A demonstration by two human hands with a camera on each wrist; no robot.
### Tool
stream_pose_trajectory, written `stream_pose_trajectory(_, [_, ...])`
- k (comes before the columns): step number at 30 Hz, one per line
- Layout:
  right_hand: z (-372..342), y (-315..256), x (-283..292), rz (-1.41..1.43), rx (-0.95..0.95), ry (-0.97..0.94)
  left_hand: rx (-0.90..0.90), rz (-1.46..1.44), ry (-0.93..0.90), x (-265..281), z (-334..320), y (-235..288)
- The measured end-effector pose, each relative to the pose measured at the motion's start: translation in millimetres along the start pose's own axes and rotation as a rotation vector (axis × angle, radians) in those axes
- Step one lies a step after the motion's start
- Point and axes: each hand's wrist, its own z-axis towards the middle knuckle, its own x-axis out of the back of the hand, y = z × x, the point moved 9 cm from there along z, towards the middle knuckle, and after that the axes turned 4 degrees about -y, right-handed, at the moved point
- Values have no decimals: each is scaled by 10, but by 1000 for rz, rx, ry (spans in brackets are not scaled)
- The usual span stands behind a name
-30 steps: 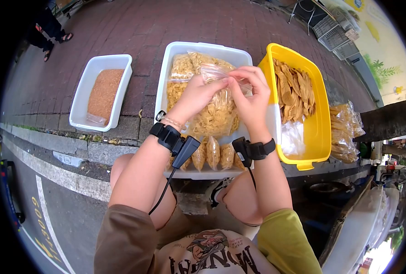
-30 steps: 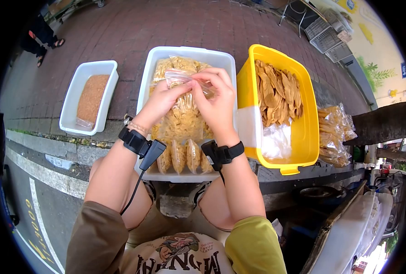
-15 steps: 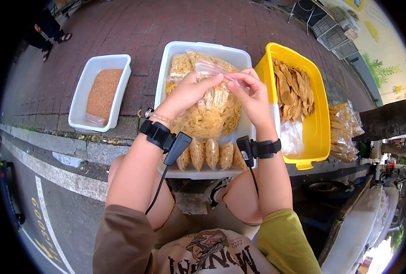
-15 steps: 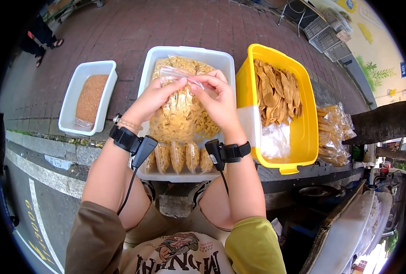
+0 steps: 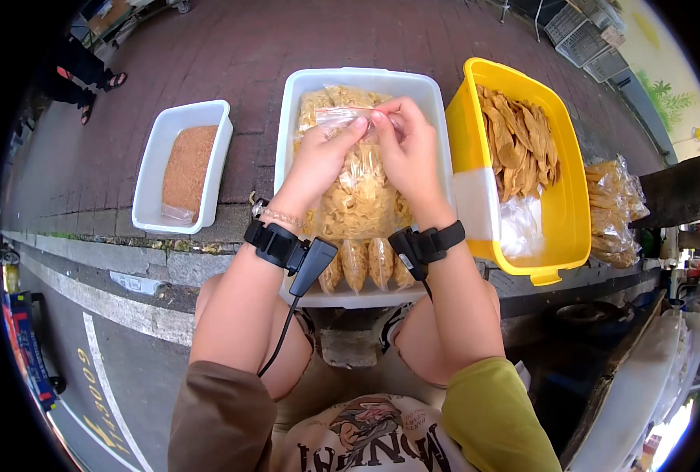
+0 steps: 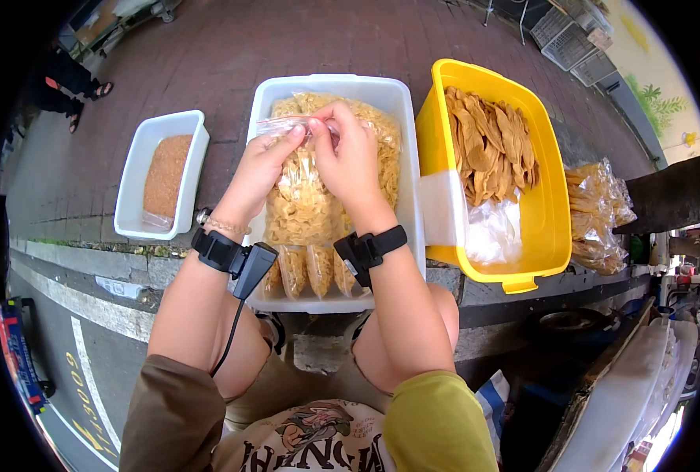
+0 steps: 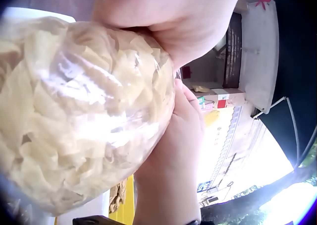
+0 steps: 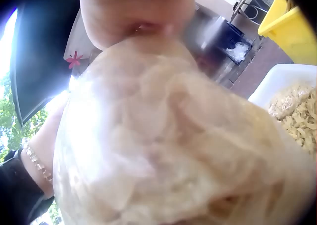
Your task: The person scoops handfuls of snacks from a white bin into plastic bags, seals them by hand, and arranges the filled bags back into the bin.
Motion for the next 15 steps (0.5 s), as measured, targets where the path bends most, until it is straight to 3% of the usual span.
stream_pose_trajectory(2, [-9, 22, 26, 15, -72, -33, -78, -9, 39, -1, 10, 13])
stream_pose_trajectory(7, [25, -83, 200, 108, 122, 47, -80, 24, 48, -5, 39, 116])
stream_pose_trajectory(11, [44, 78, 355, 330, -18, 25, -39, 97, 35, 24, 64, 74])
stream_pose_trajectory(13, [67, 47, 441, 102, 20, 8, -49, 148, 36, 35, 71, 73])
stream_pose_trajectory(15, [64, 91, 459, -18, 44, 10, -179, 318, 24, -1, 57, 197])
